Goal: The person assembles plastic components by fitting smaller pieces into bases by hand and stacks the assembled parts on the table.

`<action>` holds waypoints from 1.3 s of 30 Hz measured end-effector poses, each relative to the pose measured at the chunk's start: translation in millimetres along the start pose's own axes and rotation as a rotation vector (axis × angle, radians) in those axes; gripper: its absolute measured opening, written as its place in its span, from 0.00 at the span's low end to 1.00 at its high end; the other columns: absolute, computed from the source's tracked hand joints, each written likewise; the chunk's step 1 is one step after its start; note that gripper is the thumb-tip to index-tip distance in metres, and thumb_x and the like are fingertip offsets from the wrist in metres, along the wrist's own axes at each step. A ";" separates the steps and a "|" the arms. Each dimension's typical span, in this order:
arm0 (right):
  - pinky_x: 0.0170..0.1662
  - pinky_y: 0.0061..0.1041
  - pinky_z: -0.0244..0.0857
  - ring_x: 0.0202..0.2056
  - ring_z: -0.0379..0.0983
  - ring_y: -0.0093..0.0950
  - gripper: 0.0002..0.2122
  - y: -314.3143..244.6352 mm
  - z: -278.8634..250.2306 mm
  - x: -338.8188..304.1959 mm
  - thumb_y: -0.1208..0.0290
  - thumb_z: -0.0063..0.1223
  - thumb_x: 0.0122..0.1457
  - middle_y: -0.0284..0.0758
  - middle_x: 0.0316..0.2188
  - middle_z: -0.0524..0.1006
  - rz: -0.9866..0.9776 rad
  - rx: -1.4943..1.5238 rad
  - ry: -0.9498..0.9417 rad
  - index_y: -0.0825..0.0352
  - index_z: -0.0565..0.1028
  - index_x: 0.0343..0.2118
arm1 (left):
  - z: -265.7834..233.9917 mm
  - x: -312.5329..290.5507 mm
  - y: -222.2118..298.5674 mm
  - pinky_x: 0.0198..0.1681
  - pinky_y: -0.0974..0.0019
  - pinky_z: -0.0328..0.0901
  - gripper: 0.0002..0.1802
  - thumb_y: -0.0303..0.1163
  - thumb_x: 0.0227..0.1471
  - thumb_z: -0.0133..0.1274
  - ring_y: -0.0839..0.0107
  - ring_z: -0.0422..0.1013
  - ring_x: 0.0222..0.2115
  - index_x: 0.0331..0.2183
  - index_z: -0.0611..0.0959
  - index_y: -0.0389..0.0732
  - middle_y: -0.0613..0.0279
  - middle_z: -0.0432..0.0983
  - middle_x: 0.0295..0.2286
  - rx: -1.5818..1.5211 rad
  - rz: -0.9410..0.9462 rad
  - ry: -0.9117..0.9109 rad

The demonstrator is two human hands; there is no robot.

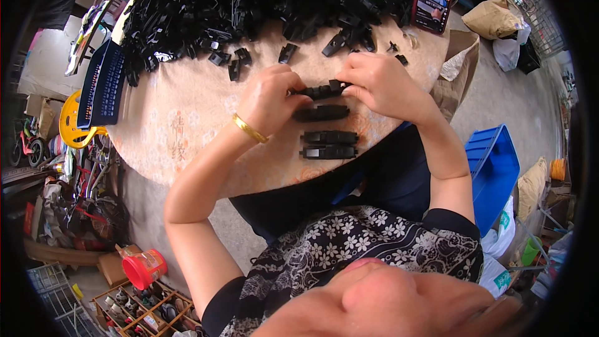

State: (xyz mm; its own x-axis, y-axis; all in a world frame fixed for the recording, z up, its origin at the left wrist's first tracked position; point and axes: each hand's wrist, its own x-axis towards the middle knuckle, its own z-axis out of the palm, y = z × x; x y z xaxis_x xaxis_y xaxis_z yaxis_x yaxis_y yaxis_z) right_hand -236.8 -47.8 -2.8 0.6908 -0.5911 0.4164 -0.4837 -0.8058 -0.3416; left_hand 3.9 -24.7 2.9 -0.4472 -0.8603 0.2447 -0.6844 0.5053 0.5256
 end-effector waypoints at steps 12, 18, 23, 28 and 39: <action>0.33 0.32 0.66 0.31 0.72 0.36 0.07 -0.2 -11.0 -0.9 0.72 0.60 0.45 0.36 0.25 0.71 0.041 0.087 0.019 0.66 0.77 0.29 | -1.4 -0.6 1.4 0.28 0.65 0.65 0.10 0.26 0.36 0.65 0.65 0.70 0.23 0.25 0.81 0.34 0.58 0.71 0.22 -0.005 -0.011 -0.016; 0.32 0.32 0.65 0.30 0.71 0.37 0.08 -1.4 0.5 4.2 0.73 0.60 0.45 0.37 0.26 0.71 -0.052 0.080 0.012 0.67 0.77 0.29 | 0.2 1.6 3.9 0.27 0.65 0.65 0.10 0.26 0.35 0.65 0.64 0.70 0.23 0.25 0.81 0.34 0.58 0.71 0.22 -0.009 0.035 -0.023; 0.32 0.32 0.65 0.30 0.71 0.37 0.08 -4.1 13.8 6.7 0.73 0.60 0.46 0.37 0.26 0.72 -0.069 0.193 0.002 0.67 0.77 0.30 | 3.1 2.3 1.4 0.27 0.66 0.65 0.09 0.25 0.36 0.64 0.64 0.70 0.23 0.25 0.81 0.35 0.57 0.71 0.22 -0.050 0.119 -0.016; 0.35 0.31 0.66 0.32 0.71 0.37 0.10 12.8 6.2 10.6 0.72 0.58 0.49 0.38 0.31 0.75 -0.006 0.428 -0.156 0.68 0.78 0.35 | -13.9 17.4 0.2 0.34 0.61 0.67 0.11 0.37 0.45 0.60 0.58 0.73 0.30 0.25 0.82 0.37 0.54 0.76 0.25 -0.104 0.106 -0.332; 0.43 0.26 0.66 0.40 0.67 0.32 0.14 19.3 22.8 20.9 0.80 0.49 0.47 0.35 0.35 0.73 -0.038 -0.287 0.135 0.70 0.76 0.39 | 24.8 87.2 -20.3 0.38 0.60 0.68 0.17 0.39 0.44 0.61 0.56 0.71 0.37 0.32 0.82 0.37 0.55 0.73 0.33 0.566 -0.009 0.177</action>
State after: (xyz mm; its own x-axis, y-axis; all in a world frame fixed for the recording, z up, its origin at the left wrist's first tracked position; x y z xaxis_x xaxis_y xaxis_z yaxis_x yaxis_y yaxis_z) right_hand -219.5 -74.9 -19.9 0.6427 -0.5444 0.5390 -0.6045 -0.7926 -0.0798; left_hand -35.5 -108.3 -6.7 -0.3706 -0.8381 0.4003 -0.9101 0.4137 0.0235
